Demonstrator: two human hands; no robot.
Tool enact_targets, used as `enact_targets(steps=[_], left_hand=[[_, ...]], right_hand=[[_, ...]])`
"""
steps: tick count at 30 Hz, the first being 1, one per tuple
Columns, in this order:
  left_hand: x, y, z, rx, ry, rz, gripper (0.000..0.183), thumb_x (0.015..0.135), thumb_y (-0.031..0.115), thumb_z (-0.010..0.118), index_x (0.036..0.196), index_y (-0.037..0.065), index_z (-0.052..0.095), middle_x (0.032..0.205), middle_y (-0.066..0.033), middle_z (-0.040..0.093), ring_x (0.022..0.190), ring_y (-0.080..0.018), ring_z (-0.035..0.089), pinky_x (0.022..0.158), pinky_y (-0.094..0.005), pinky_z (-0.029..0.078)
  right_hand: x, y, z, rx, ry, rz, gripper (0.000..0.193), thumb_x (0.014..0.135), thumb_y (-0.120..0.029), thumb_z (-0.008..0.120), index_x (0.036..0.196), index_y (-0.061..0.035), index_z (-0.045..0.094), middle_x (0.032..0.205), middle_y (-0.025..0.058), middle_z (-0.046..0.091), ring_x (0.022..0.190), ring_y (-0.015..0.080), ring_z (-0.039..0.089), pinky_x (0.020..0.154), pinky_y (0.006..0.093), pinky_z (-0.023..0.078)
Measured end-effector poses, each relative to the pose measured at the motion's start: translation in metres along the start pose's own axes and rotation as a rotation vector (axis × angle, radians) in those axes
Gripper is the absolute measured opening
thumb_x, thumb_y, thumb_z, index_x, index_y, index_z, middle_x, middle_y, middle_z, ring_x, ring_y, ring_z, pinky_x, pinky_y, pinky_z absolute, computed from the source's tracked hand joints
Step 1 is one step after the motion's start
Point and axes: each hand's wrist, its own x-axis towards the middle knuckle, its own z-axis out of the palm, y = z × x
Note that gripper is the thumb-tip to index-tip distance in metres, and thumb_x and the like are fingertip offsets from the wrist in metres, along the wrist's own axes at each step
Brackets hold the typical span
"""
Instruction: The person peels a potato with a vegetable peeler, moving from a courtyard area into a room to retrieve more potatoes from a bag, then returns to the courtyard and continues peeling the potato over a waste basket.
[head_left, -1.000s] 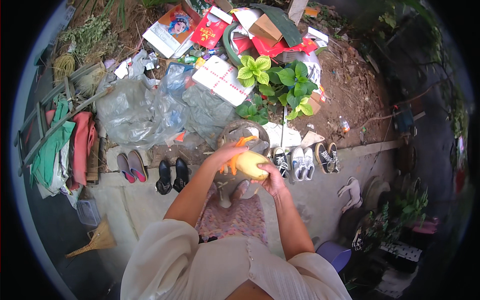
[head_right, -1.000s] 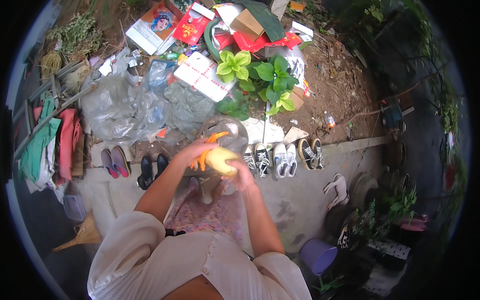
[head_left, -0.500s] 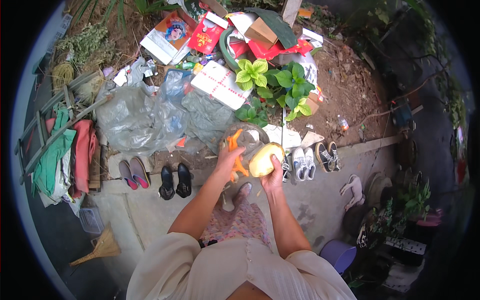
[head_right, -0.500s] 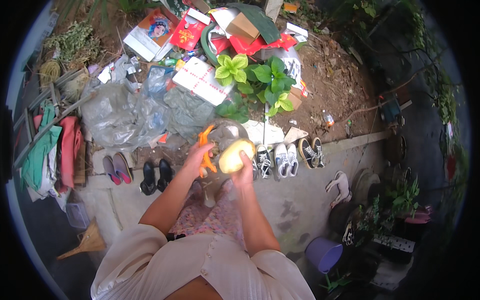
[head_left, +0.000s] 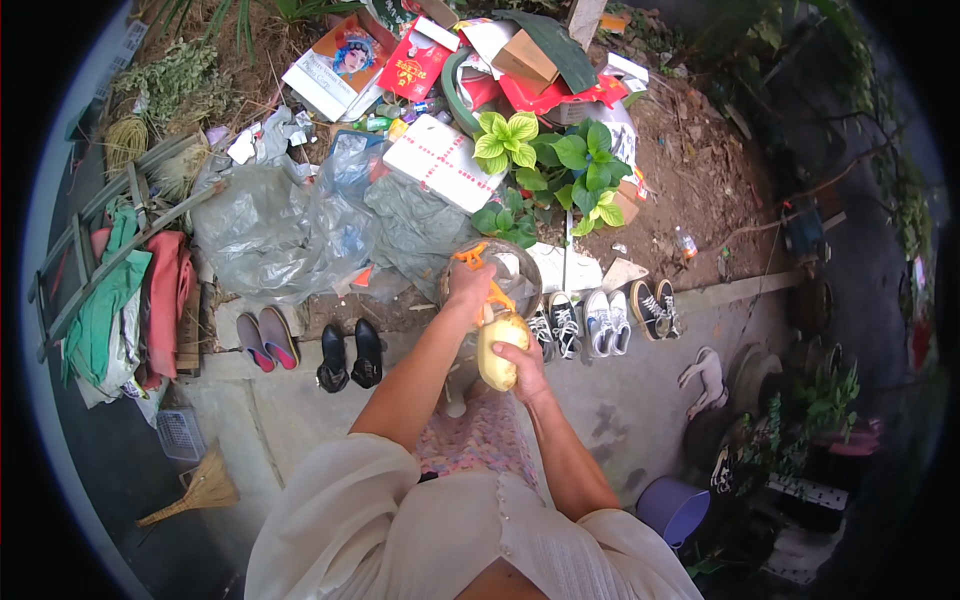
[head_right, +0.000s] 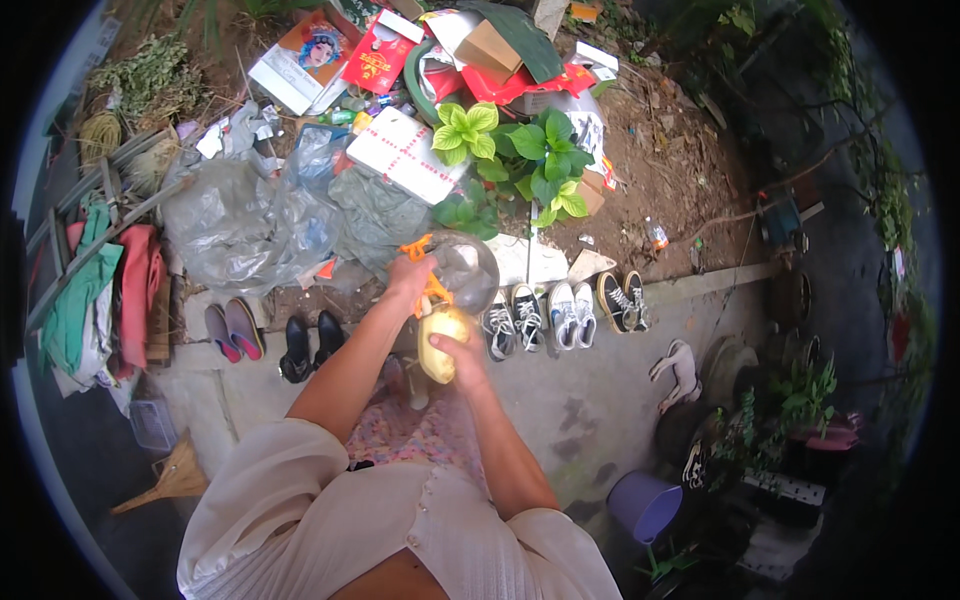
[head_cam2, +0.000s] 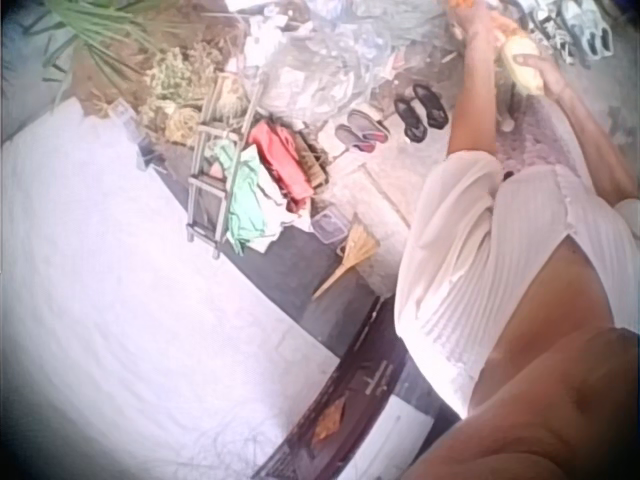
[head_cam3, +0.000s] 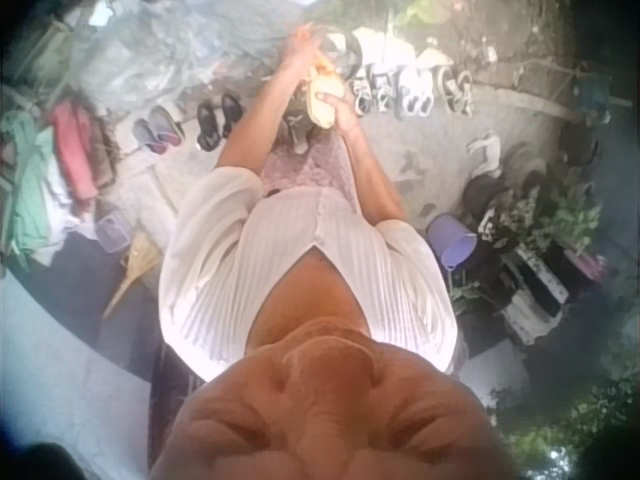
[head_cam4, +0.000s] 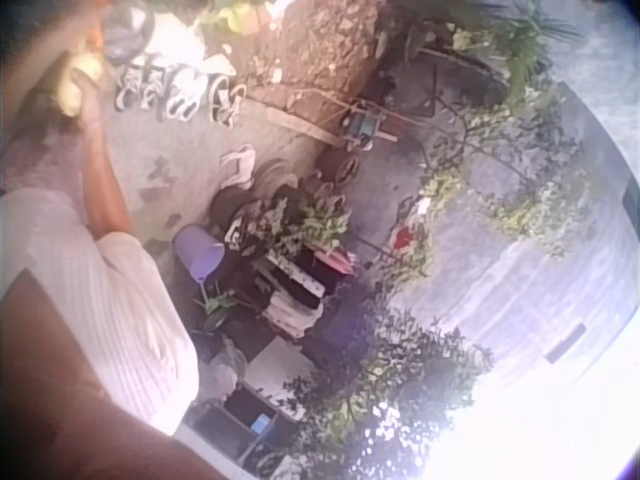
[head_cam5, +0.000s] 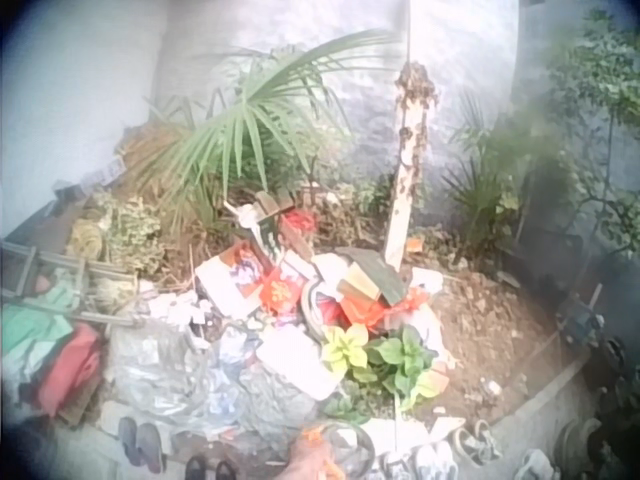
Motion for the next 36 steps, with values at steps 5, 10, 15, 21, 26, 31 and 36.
enact_targets(steps=[5,10,15,21,26,31,36], left_hand=[[0.029,-0.022,-0.022,0.000,0.129,-0.216,0.019,0.075,0.016,0.062,0.083,-0.001,0.056,0.076,-0.0094,0.057,0.061,-0.0191,0.057,0.054,-0.0356,0.048],[0.006,-0.029,-0.006,-0.276,0.082,-0.139,0.017,0.075,0.015,0.061,0.083,0.001,0.057,0.075,-0.0075,0.056,0.061,-0.0183,0.056,0.053,-0.0359,0.047],[-0.010,-0.003,0.008,-0.247,0.049,-0.198,0.016,0.074,0.015,0.061,0.081,0.000,0.058,0.072,-0.0049,0.056,0.060,-0.0167,0.054,0.053,-0.0347,0.045],[0.028,-0.027,-0.017,-0.230,0.202,-0.232,0.022,0.075,0.017,0.063,0.083,-0.002,0.057,0.075,-0.0081,0.056,0.060,-0.0201,0.056,0.052,-0.0373,0.046],[0.011,-0.019,-0.010,-0.444,0.034,-0.247,0.022,0.075,0.016,0.063,0.087,-0.001,0.056,0.077,-0.0101,0.056,0.062,-0.0203,0.055,0.054,-0.0362,0.047],[-0.028,0.009,0.004,0.017,0.022,0.163,0.024,0.074,0.016,0.064,0.087,-0.002,0.056,0.075,-0.0077,0.056,0.063,-0.0170,0.054,0.059,-0.0322,0.046],[-0.004,-0.005,0.008,0.192,0.139,0.153,0.025,0.072,0.016,0.063,0.086,-0.003,0.055,0.072,-0.0098,0.058,0.064,-0.0159,0.056,0.058,-0.0342,0.047]], right_hand=[[-0.009,-0.006,-0.002,-0.007,-0.009,-0.059,0.058,0.067,-0.005,0.069,0.121,-0.0010,0.048,0.102,0.0094,0.059,0.089,0.0191,0.059,0.078,0.0326,0.050],[0.004,-0.001,-0.011,0.110,0.047,0.043,0.051,0.071,-0.009,0.066,0.119,-0.0023,0.048,0.100,0.0085,0.059,0.088,0.0201,0.060,0.076,0.0337,0.051],[0.001,0.007,-0.027,0.210,0.024,0.105,0.053,0.072,-0.016,0.065,0.119,-0.0013,0.048,0.103,0.0107,0.060,0.090,0.0229,0.061,0.079,0.0358,0.052],[-0.009,-0.001,-0.025,0.261,-0.079,0.122,0.057,0.071,-0.022,0.064,0.120,0.0017,0.049,0.109,0.0145,0.060,0.096,0.0265,0.061,0.085,0.0401,0.050],[-0.004,-0.021,-0.016,0.356,-0.132,0.222,0.060,0.073,-0.014,0.064,0.127,-0.0023,0.041,0.112,0.0139,0.056,0.101,0.0264,0.057,0.086,0.0388,0.049],[0.002,-0.014,-0.013,0.019,0.004,0.072,0.062,0.068,-0.007,0.065,0.126,-0.0016,0.042,0.108,0.0116,0.056,0.097,0.0235,0.057,0.083,0.0341,0.049],[0.006,0.008,-0.024,-0.134,-0.012,-0.003,0.064,0.064,-0.008,0.070,0.122,-0.0034,0.044,0.107,0.0107,0.054,0.095,0.0203,0.055,0.081,0.0304,0.047]])
